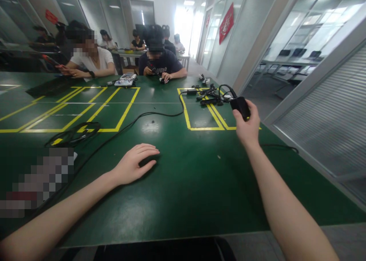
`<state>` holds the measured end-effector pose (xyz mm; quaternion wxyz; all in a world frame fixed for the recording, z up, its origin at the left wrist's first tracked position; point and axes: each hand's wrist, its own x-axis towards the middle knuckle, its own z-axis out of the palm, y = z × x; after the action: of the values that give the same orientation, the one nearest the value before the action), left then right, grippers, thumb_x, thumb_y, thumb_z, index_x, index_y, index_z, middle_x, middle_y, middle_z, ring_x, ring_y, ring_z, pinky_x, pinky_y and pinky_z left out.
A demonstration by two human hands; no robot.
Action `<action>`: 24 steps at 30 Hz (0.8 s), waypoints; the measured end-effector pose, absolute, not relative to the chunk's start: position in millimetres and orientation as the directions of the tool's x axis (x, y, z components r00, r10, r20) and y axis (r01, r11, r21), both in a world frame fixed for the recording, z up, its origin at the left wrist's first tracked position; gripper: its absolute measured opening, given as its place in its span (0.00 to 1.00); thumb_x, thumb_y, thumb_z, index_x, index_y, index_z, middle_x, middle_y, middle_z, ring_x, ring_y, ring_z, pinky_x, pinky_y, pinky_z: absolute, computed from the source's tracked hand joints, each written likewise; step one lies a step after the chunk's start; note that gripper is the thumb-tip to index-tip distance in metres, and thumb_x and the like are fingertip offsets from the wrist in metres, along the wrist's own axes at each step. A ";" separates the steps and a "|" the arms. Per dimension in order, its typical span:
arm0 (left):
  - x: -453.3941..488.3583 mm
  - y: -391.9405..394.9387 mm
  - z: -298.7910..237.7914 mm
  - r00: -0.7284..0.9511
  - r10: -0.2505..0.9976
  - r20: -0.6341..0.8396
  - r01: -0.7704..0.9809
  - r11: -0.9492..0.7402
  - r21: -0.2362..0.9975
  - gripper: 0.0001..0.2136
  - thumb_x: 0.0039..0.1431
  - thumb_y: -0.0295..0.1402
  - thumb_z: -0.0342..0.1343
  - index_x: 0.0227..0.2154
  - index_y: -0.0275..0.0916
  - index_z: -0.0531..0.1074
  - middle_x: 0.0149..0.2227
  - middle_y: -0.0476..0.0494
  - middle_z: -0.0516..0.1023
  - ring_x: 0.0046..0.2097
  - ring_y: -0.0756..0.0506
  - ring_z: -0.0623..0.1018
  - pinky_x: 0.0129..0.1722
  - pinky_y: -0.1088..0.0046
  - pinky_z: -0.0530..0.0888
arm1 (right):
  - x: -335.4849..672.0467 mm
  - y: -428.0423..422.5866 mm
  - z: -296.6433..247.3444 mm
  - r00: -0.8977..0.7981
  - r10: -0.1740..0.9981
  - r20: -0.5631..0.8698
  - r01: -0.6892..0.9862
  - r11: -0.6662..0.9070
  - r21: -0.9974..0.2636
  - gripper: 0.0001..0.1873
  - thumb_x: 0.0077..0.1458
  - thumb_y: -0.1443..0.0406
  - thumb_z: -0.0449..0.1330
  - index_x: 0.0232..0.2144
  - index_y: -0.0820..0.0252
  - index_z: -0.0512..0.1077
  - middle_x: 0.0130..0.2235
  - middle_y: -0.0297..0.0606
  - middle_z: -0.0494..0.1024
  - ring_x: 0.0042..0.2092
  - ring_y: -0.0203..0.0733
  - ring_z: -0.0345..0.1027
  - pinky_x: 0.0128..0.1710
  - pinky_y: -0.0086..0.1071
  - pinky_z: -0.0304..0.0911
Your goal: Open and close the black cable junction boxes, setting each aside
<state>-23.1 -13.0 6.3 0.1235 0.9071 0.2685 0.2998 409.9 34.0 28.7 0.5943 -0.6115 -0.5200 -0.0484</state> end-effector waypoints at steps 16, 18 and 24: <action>-23.5 -13.1 6.3 0.689 0.557 0.463 0.400 -0.826 0.398 0.09 0.69 0.32 0.56 0.47 0.42 0.79 0.47 0.42 0.84 0.53 0.41 0.81 0.56 0.57 0.76 | 438.3 40.1 -7.7 0.430 0.814 0.391 0.887 -0.301 -0.349 0.28 0.55 0.55 0.63 0.53 0.66 0.78 0.48 0.55 0.80 0.49 0.60 0.74 0.49 0.46 0.68; -23.3 -13.0 6.2 0.693 0.556 0.458 0.400 -0.826 0.397 0.09 0.69 0.32 0.56 0.47 0.42 0.79 0.47 0.42 0.84 0.53 0.41 0.81 0.56 0.57 0.76 | 440.0 41.9 -8.3 0.456 0.797 0.396 0.876 -0.325 -0.356 0.26 0.56 0.55 0.63 0.51 0.67 0.79 0.48 0.56 0.79 0.49 0.60 0.74 0.50 0.46 0.68; -23.2 -12.8 5.7 0.698 0.552 0.456 0.397 -0.828 0.396 0.09 0.69 0.32 0.56 0.47 0.41 0.79 0.47 0.42 0.84 0.53 0.41 0.81 0.55 0.57 0.76 | 455.2 42.0 -10.9 0.551 0.733 0.399 0.800 -0.327 -0.503 0.25 0.63 0.56 0.55 0.50 0.70 0.78 0.41 0.55 0.81 0.36 0.54 0.78 0.43 0.46 0.72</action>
<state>-23.2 -12.8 5.7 0.1350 0.9114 0.2603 0.2887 455.2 42.0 -10.9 0.3381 -0.8132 -0.4712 -0.0494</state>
